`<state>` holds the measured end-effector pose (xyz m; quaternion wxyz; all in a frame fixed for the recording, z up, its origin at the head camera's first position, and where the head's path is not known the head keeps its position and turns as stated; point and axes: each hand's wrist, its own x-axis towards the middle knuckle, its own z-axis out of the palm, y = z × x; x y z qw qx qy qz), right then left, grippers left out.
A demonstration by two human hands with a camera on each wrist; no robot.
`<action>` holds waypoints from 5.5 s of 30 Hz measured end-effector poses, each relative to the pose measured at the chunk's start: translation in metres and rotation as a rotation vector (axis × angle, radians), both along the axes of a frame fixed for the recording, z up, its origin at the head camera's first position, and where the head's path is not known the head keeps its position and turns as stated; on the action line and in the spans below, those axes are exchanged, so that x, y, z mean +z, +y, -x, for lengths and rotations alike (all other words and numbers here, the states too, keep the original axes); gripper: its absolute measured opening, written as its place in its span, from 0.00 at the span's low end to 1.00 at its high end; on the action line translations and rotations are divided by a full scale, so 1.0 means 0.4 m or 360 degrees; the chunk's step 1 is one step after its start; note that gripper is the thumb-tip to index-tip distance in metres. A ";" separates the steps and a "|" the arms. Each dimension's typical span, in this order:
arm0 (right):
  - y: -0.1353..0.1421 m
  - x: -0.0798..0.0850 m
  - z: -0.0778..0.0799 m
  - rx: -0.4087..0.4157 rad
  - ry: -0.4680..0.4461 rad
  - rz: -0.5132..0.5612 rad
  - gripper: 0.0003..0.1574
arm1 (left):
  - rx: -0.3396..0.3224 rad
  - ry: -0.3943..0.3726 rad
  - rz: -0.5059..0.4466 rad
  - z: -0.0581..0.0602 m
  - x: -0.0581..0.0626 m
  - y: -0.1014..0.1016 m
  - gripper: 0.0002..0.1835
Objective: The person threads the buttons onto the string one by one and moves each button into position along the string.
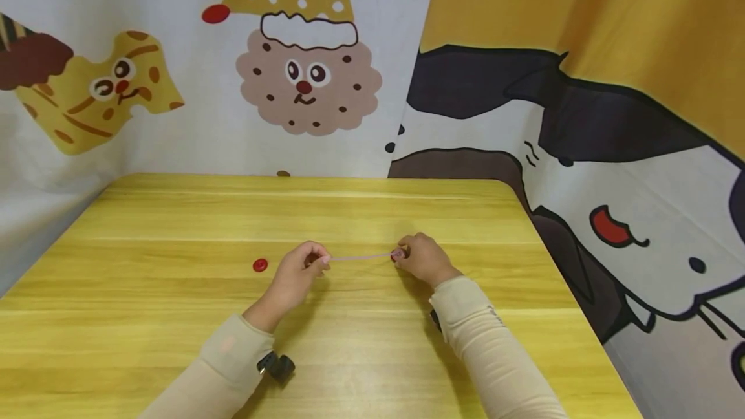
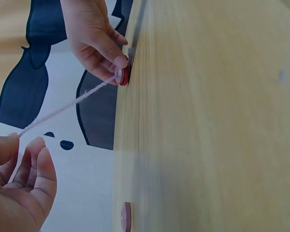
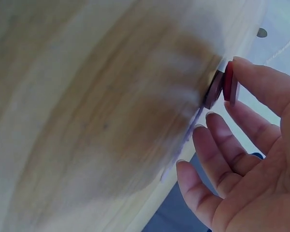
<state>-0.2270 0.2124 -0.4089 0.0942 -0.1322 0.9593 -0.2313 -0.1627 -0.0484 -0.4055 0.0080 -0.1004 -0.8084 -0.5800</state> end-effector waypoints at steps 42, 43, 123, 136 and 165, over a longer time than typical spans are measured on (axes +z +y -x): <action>-0.200 0.004 -0.130 0.0118 0.0315 0.0677 0.13 | -0.0009 -0.0014 0.0018 -0.003 -0.009 0.004 0.03; -0.202 0.007 -0.131 0.0112 0.0287 0.0692 0.13 | -0.0009 -0.0010 0.0025 -0.003 -0.010 0.004 0.03; -0.243 0.023 -0.161 0.0052 0.0109 0.0921 0.08 | 0.0288 -0.0103 0.0313 0.056 0.001 -0.226 0.11; -0.245 0.018 -0.161 0.0036 0.0099 0.0942 0.08 | 0.0201 -0.0211 0.0468 0.082 -0.015 -0.286 0.13; -0.241 0.015 -0.161 0.0029 0.0053 0.0954 0.09 | -0.0087 -0.0259 0.0747 0.107 -0.034 -0.306 0.17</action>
